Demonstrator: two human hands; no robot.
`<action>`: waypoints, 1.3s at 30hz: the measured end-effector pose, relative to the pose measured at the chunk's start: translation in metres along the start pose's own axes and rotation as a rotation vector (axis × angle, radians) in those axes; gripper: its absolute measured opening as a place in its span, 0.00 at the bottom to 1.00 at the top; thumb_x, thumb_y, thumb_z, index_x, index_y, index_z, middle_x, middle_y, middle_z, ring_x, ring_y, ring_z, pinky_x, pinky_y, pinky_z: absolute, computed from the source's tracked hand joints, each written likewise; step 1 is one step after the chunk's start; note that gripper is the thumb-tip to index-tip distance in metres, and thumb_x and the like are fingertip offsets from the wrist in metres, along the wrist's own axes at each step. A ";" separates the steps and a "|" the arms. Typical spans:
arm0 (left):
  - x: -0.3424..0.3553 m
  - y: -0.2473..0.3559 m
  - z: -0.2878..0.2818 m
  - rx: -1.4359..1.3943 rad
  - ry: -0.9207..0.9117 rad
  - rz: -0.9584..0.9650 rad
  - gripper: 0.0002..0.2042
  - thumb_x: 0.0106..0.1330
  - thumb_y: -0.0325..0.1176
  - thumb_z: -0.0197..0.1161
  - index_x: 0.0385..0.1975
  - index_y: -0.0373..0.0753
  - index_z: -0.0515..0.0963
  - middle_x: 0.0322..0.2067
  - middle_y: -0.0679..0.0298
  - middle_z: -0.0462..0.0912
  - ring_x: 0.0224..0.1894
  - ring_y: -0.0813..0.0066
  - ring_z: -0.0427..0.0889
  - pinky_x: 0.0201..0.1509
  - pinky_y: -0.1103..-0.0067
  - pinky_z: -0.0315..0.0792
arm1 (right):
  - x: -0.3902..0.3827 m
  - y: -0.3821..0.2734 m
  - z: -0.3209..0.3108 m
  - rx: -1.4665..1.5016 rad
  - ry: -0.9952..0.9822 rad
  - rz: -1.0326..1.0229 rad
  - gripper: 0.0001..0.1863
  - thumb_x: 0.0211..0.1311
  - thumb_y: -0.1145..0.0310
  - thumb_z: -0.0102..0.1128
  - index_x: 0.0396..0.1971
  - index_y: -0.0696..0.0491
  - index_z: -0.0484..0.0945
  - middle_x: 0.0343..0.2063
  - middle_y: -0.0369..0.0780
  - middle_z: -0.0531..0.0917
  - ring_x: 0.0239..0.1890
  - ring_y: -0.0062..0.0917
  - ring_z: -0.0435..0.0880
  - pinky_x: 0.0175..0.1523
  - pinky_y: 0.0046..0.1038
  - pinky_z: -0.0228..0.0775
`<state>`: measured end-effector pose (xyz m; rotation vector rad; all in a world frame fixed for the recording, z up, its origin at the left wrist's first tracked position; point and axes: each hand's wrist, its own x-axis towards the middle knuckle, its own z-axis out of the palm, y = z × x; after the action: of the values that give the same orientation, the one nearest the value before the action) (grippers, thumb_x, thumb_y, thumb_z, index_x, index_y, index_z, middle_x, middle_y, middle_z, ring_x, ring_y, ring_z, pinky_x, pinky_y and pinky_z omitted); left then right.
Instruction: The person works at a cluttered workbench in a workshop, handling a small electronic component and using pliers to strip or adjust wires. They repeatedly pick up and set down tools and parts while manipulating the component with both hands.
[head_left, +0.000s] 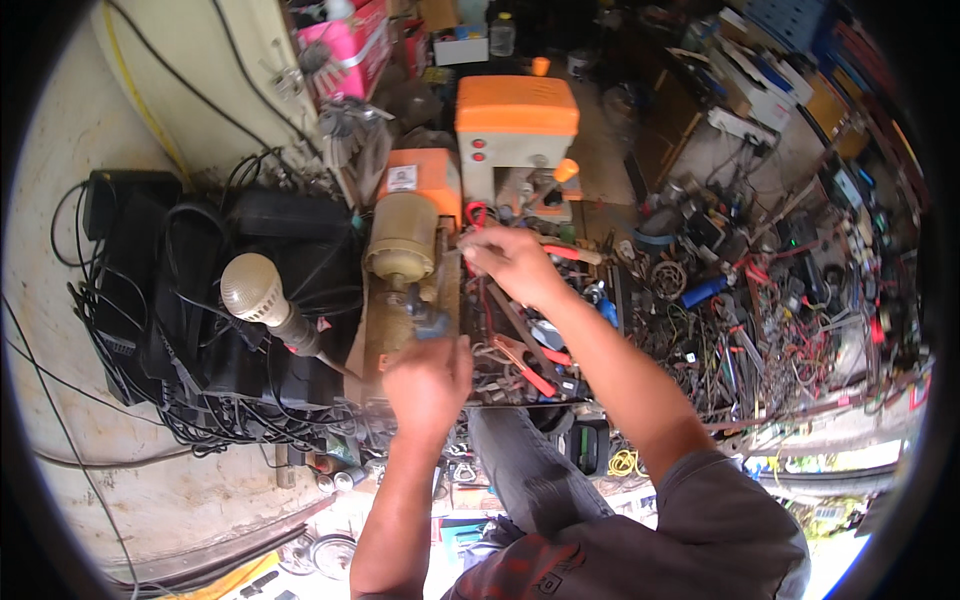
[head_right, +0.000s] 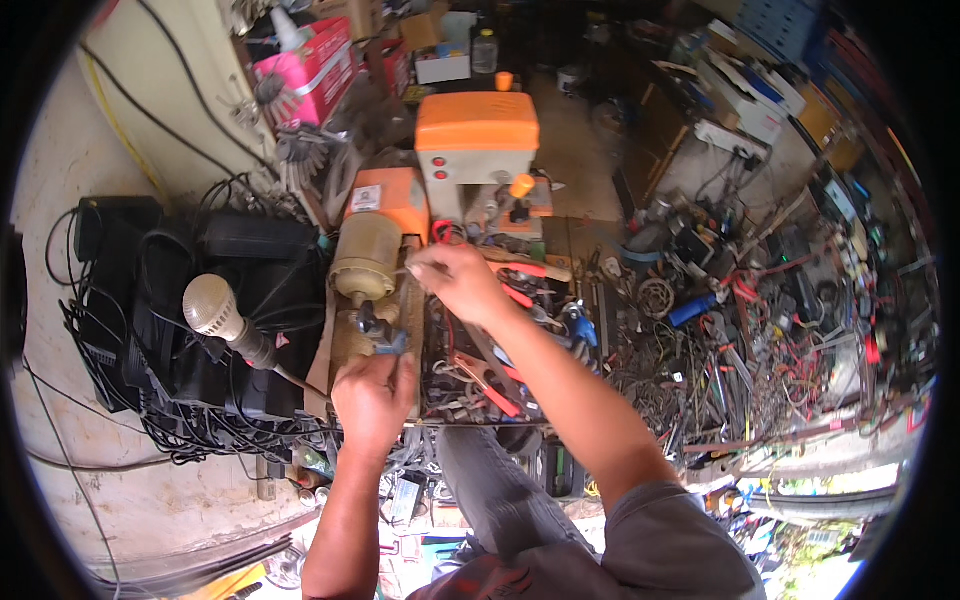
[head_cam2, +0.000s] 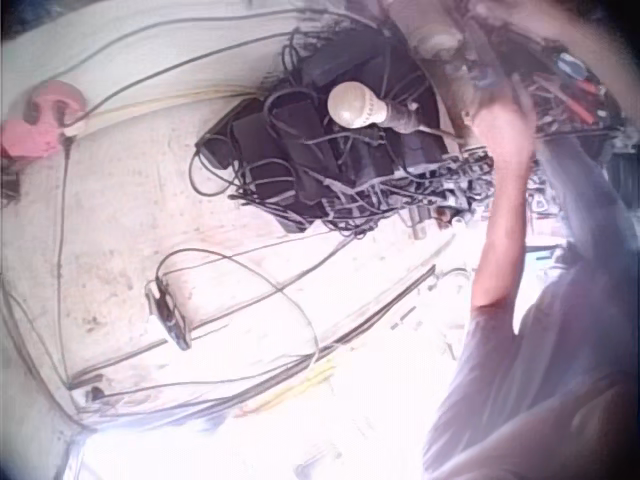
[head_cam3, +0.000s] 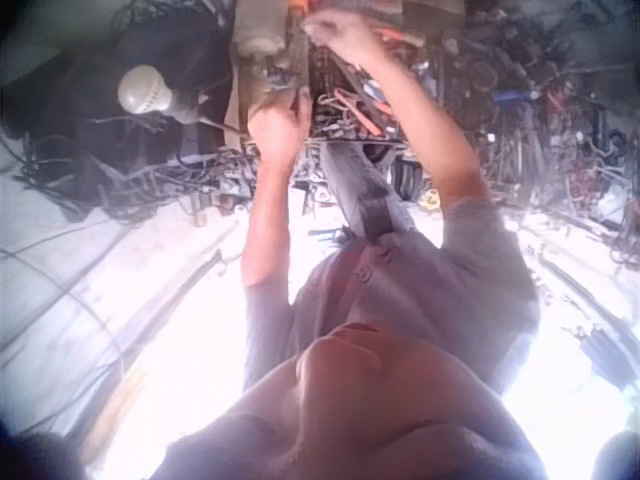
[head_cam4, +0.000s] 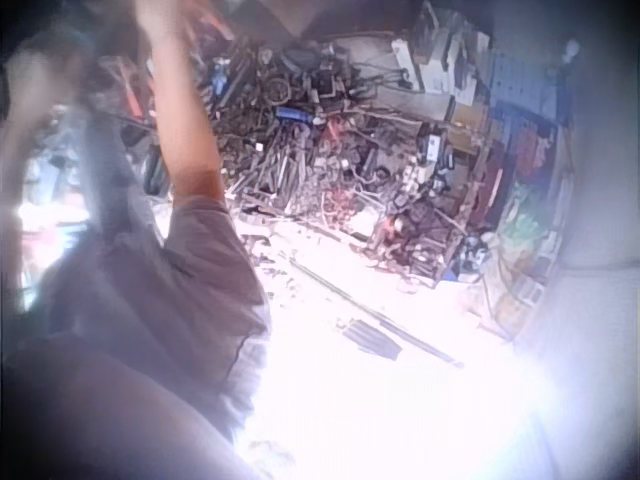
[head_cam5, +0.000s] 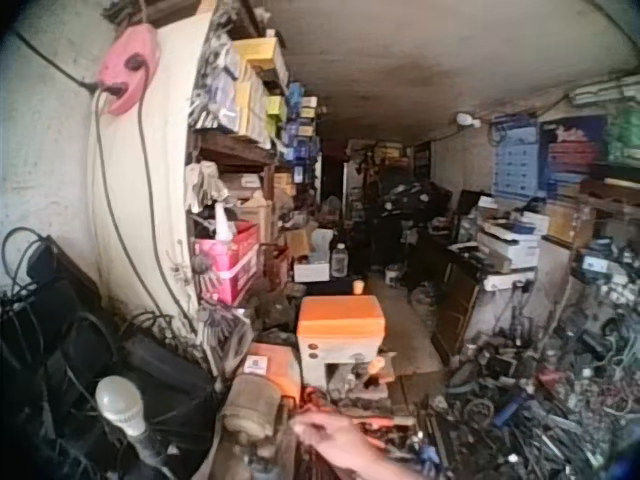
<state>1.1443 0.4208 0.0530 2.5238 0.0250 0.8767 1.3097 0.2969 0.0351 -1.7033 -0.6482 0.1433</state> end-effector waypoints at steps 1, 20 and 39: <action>-0.003 0.006 0.001 -0.046 0.070 0.034 0.05 0.56 0.29 0.65 0.21 0.38 0.78 0.21 0.57 0.78 0.24 0.58 0.76 0.29 0.67 0.69 | -0.029 0.000 -0.006 0.207 0.060 0.093 0.10 0.65 0.69 0.59 0.37 0.61 0.80 0.24 0.35 0.80 0.27 0.16 0.77 0.35 0.21 0.69; -0.202 0.059 0.017 -1.485 -0.088 -1.130 0.05 0.66 0.30 0.63 0.34 0.36 0.79 0.34 0.63 0.83 0.35 0.73 0.81 0.44 0.75 0.77 | -0.300 0.002 0.042 0.260 -0.035 0.384 0.11 0.63 0.70 0.62 0.42 0.60 0.78 0.36 0.42 0.85 0.40 0.22 0.84 0.47 0.25 0.76; -0.228 0.045 -0.011 -1.179 -0.201 -1.118 0.10 0.66 0.29 0.63 0.41 0.29 0.77 0.34 0.58 0.83 0.33 0.73 0.83 0.42 0.78 0.79 | -0.153 0.027 -0.040 -0.670 -0.150 0.441 0.14 0.60 0.65 0.55 0.40 0.60 0.77 0.38 0.53 0.82 0.43 0.47 0.81 0.47 0.42 0.72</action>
<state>0.9502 0.3477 -0.0522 1.1343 0.5910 0.0526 1.2082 0.1845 -0.0185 -2.4907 -0.4392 0.4022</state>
